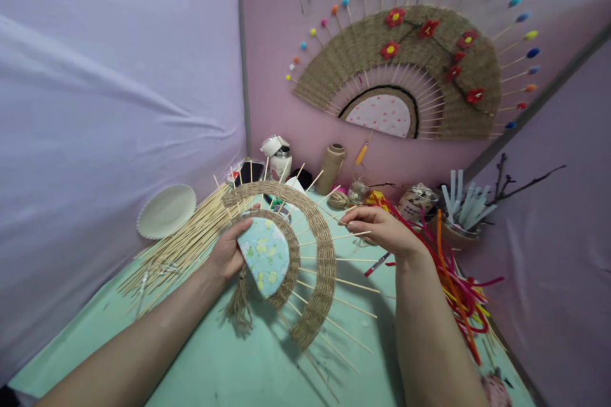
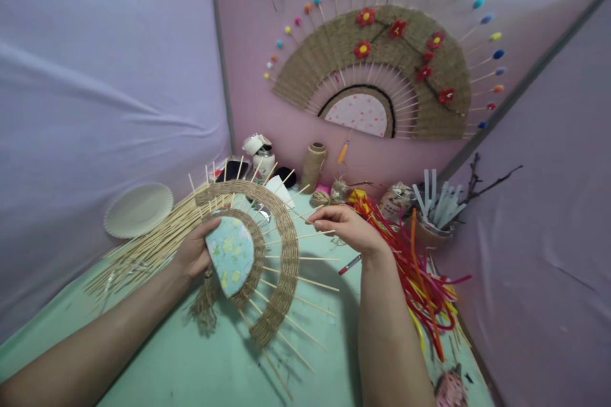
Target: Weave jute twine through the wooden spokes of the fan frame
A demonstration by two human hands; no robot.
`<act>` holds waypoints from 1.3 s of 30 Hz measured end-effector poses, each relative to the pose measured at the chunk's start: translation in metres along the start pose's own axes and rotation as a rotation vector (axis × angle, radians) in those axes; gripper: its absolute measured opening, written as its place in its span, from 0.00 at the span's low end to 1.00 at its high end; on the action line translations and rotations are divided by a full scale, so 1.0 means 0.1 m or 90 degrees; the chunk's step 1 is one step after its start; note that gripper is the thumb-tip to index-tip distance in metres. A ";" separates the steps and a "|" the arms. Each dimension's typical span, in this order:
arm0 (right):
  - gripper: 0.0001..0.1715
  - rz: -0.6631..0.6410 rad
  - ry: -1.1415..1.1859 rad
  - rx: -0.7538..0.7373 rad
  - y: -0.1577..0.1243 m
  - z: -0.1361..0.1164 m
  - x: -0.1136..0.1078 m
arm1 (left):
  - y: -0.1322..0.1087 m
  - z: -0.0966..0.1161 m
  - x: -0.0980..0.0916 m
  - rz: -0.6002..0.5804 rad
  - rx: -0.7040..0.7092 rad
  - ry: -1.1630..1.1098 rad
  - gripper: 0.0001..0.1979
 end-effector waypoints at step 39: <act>0.37 0.282 0.209 -0.115 0.15 -0.14 -0.30 | 0.45 0.91 0.95 -0.043 0.160 -0.066 0.17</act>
Point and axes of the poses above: each hand's wrist, its own y-axis towards the middle knuckle, its own x-axis out of the palm, z = x × y, the point moved 10 cm from there along y, towards the middle knuckle, and after that the axes turned 8 degrees about -x, right-handed, at the moved point
